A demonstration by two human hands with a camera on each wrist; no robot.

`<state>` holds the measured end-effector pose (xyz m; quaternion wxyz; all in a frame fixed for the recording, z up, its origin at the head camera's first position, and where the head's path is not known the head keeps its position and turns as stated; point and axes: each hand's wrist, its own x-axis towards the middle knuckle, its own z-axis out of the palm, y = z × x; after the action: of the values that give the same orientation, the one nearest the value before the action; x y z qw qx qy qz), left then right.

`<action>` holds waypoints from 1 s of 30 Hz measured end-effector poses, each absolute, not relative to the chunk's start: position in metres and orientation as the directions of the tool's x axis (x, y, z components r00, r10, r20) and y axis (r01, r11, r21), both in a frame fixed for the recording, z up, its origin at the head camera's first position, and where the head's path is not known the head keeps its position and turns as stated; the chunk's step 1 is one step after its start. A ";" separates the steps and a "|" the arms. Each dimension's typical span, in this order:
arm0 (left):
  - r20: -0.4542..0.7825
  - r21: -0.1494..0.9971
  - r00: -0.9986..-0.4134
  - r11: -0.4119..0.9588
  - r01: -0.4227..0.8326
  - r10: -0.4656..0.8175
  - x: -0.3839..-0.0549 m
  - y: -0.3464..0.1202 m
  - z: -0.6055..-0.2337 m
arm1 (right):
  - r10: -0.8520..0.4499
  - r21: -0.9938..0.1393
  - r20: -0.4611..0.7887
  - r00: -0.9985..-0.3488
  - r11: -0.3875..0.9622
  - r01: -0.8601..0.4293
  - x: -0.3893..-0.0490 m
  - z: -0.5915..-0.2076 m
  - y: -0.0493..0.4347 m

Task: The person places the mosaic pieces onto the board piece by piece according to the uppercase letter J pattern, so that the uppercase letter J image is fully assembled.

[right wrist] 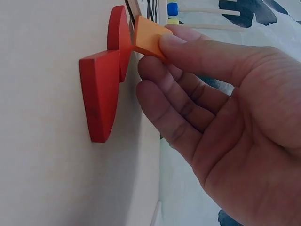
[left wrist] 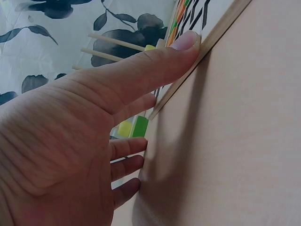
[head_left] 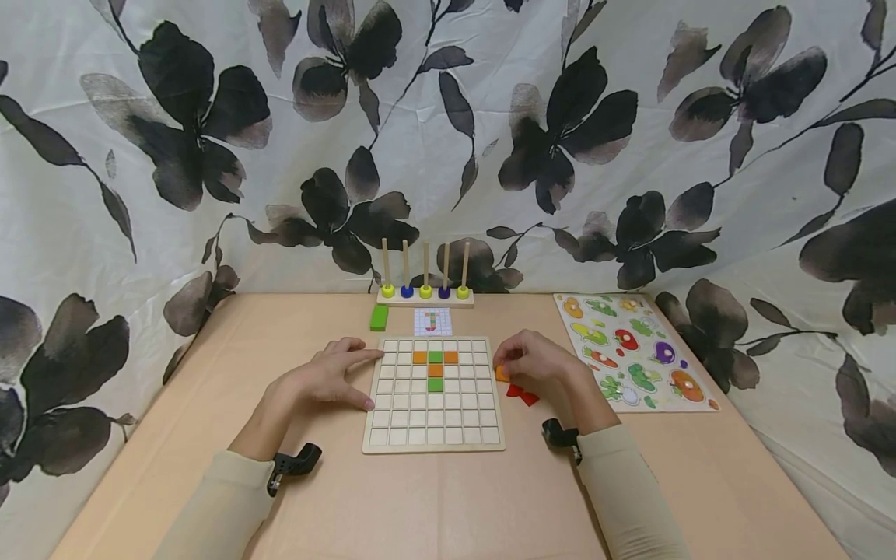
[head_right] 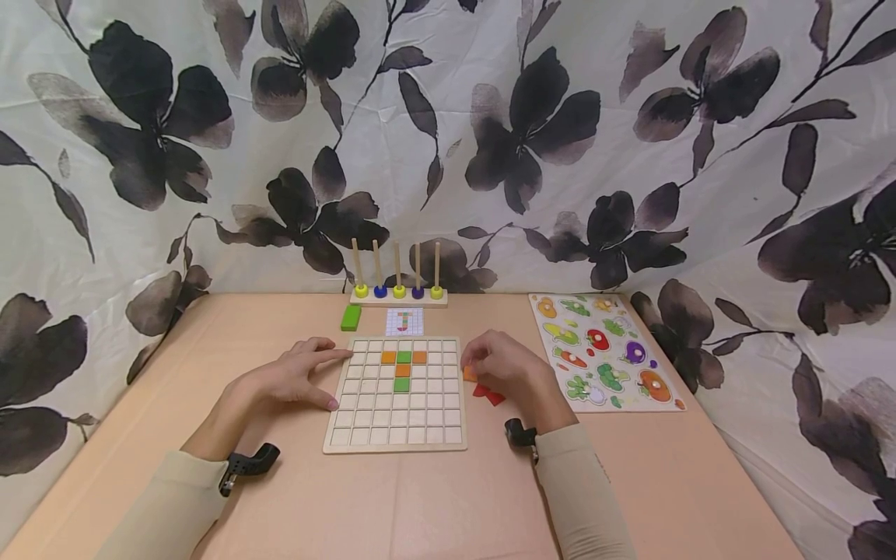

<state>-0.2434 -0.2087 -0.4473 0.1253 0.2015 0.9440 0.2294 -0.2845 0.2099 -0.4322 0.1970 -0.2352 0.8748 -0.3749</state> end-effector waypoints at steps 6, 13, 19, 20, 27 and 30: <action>-0.150 0.487 -0.888 0.814 0.317 0.435 -0.243 -0.208 -0.446 | -0.562 -0.765 -0.114 -0.819 0.575 -0.289 -0.287 -0.431 0.211; -0.153 0.489 -0.890 0.815 0.310 0.430 -0.244 -0.209 -0.447 | -0.554 -0.787 -0.084 -0.828 0.546 -0.286 -0.287 -0.428 0.208; -0.156 0.494 -0.892 0.815 0.302 0.425 -0.243 -0.210 -0.448 | -0.566 -0.791 -0.070 -0.821 0.533 -0.301 -0.286 -0.427 0.204; -0.152 0.492 -0.891 0.815 0.307 0.427 -0.243 -0.210 -0.448 | -0.569 -0.788 -0.065 -0.820 0.533 -0.307 -0.285 -0.426 0.203; -0.143 0.484 -0.886 0.812 0.327 0.442 -0.242 -0.209 -0.448 | -0.574 -0.755 -0.043 -0.818 0.554 -0.350 -0.282 -0.422 0.197; -0.145 0.483 -0.886 0.813 0.326 0.441 -0.243 -0.209 -0.447 | -0.571 -0.750 -0.037 -0.820 0.559 -0.355 -0.279 -0.420 0.193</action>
<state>-0.2426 -0.2086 -0.4473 0.1262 0.2031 0.9437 0.2286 -0.2794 0.1928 -0.4199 0.1392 -0.2655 0.8717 -0.3876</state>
